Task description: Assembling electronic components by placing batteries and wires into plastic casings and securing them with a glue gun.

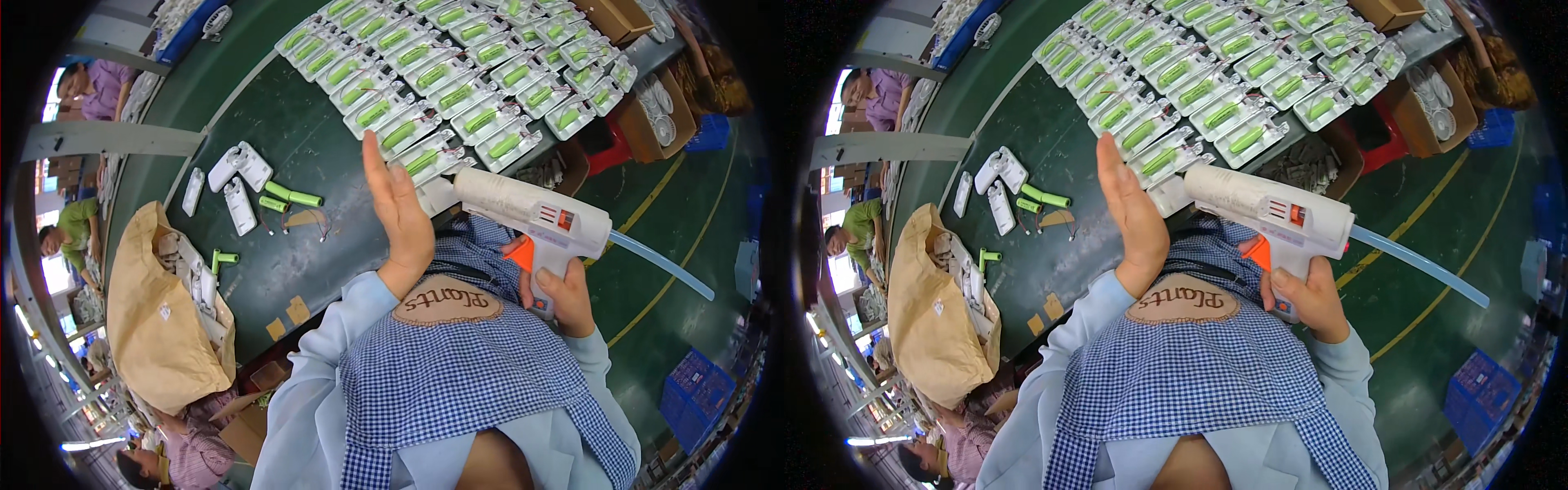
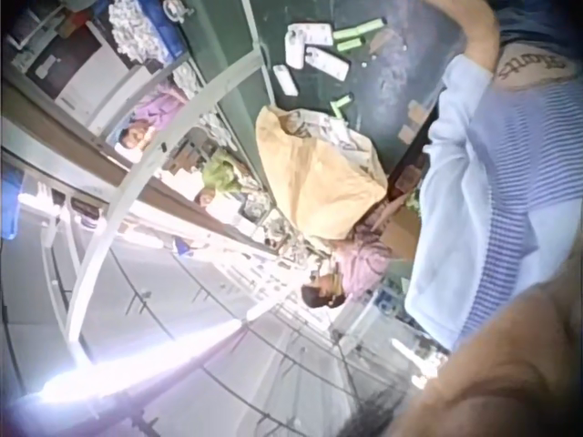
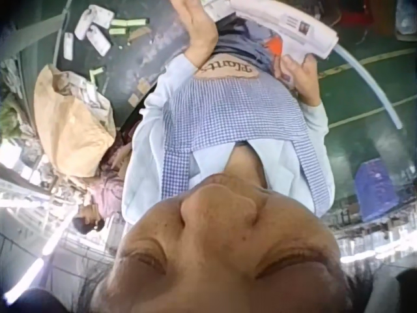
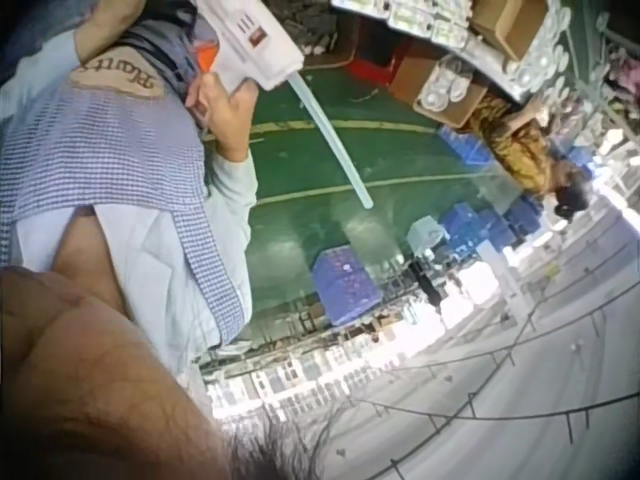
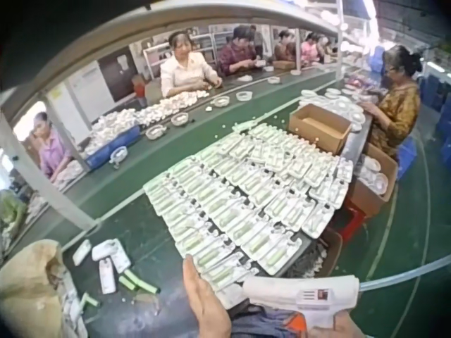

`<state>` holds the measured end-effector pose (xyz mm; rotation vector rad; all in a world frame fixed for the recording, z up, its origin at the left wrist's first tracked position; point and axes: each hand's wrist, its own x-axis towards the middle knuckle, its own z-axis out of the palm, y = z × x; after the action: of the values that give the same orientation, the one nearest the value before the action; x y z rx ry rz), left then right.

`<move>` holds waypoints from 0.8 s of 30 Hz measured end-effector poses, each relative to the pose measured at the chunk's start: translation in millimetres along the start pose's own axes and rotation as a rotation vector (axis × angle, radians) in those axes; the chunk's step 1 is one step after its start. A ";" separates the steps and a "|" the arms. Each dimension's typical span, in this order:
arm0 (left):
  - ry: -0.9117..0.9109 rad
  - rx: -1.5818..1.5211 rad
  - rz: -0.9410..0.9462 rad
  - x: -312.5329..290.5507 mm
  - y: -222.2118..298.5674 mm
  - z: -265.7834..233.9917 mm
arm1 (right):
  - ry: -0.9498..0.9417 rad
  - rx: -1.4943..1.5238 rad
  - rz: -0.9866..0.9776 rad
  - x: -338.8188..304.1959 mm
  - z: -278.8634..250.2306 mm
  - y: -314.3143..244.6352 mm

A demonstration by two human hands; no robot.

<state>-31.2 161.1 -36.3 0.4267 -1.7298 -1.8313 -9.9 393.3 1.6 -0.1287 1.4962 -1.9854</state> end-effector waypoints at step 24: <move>-0.677 1.427 0.569 73.5 65.8 -148.2 | 0.044 -0.245 0.089 -21.8 7.3 -13.4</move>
<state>11.9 -1.0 23.6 -0.2396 -2.9896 -0.0699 4.8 400.9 22.4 -0.1201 1.7394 -1.7396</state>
